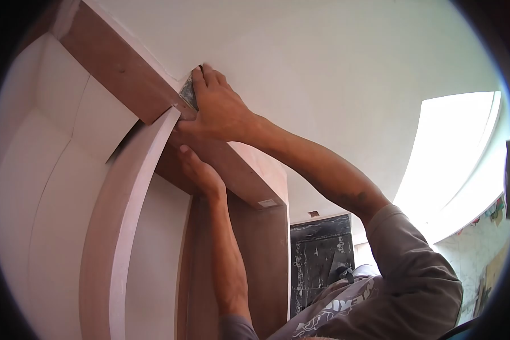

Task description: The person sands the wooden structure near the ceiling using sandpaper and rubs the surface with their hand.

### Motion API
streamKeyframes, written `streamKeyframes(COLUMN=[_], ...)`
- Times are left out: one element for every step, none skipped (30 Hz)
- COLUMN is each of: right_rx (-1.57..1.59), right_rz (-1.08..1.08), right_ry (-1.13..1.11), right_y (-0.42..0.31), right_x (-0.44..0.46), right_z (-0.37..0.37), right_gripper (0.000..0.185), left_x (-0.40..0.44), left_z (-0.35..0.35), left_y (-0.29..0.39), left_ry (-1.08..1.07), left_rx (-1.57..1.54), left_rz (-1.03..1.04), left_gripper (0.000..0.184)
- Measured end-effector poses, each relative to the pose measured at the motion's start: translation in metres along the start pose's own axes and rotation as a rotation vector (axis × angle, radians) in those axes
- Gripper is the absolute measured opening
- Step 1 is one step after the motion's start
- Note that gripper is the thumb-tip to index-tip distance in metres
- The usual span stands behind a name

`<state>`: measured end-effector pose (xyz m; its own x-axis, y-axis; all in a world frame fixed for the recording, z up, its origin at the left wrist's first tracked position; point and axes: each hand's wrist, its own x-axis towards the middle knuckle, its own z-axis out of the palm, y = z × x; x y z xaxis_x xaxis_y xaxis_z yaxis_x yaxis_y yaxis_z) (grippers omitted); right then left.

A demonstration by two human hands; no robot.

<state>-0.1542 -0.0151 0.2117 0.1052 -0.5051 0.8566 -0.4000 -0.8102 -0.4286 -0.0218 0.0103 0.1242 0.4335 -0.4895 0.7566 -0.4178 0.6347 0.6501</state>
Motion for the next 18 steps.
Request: streamKeyframes(right_rx=[0.053,0.103,0.153,0.119,0.084,0.051,0.026,0.002,-0.022,0.027,0.072,0.118,0.076,0.032,-0.011,0.034,0.079,0.124], right_rz=[0.007,0.015,0.024,-0.034,-0.096,-0.159,-0.161,-0.163,-0.157,-0.075,-0.003,0.066,-0.007,-0.085,-0.158,-0.095,-0.029,0.039], right_ry=[0.017,0.034,0.049,0.101,0.154,0.204,0.198,0.189,0.177,0.128,0.087,0.05,0.067,0.081,0.092,0.03,-0.03,-0.094], right_y=[-0.001,-0.002,-0.002,-0.006,-0.011,-0.014,-0.01,-0.003,0.001,-0.003,-0.008,-0.013,-0.014,-0.017,-0.017,-0.012,-0.003,0.002], right_x=[-0.002,-0.004,-0.008,-0.017,-0.03,-0.036,-0.031,-0.023,-0.019,-0.018,-0.011,-0.005,-0.011,-0.025,-0.033,-0.024,-0.006,0.0], right_z=[0.003,0.006,0.009,0.013,0.02,0.023,0.023,0.022,0.021,0.017,0.012,0.008,0.008,0.009,0.009,0.005,-0.003,-0.008], right_gripper=[0.111,0.109,0.107,0.106,0.105,0.104,0.105,0.106,0.107,0.109,0.11,0.112,0.113,0.114,0.115,0.116,0.116,0.117], left_x=[-0.002,-0.004,-0.003,0.002,0.007,0.007,0.007,0.006,0.002,-0.003,-0.002,-0.001,0.001,0.004,0.006,0.004,0.002,-0.003], left_z=[0.0,0.0,-0.004,-0.01,-0.011,-0.009,-0.009,-0.01,-0.008,-0.005,-0.002,-0.004,-0.007,-0.007,-0.005,-0.006,-0.007,-0.007], left_y=[0.003,0.005,-0.012,-0.041,-0.057,-0.054,-0.051,-0.049,-0.036,-0.016,-0.005,-0.013,-0.025,-0.038,-0.037,-0.032,-0.027,-0.018], left_ry=[0.005,0.01,-0.007,-0.027,-0.046,-0.043,-0.04,-0.036,-0.038,-0.042,-0.045,-0.053,-0.06,-0.062,-0.057,-0.058,-0.064,-0.057], left_rx=[0.006,0.009,-0.025,-0.061,-0.1,-0.062,-0.021,0.022,-0.034,-0.09,-0.154,-0.118,-0.083,-0.052,-0.039,-0.014,0.011,-0.012], left_rz=[-0.005,-0.011,0.015,0.045,0.077,0.12,0.163,0.203,0.114,0.024,-0.055,-0.018,0.021,0.059,0.098,0.13,0.161,0.093], left_gripper=[0.062,0.062,0.063,0.063,0.063,0.063,0.063,0.063,0.063,0.063,0.063,0.064,0.064,0.064,0.063,0.062,0.062,0.061])
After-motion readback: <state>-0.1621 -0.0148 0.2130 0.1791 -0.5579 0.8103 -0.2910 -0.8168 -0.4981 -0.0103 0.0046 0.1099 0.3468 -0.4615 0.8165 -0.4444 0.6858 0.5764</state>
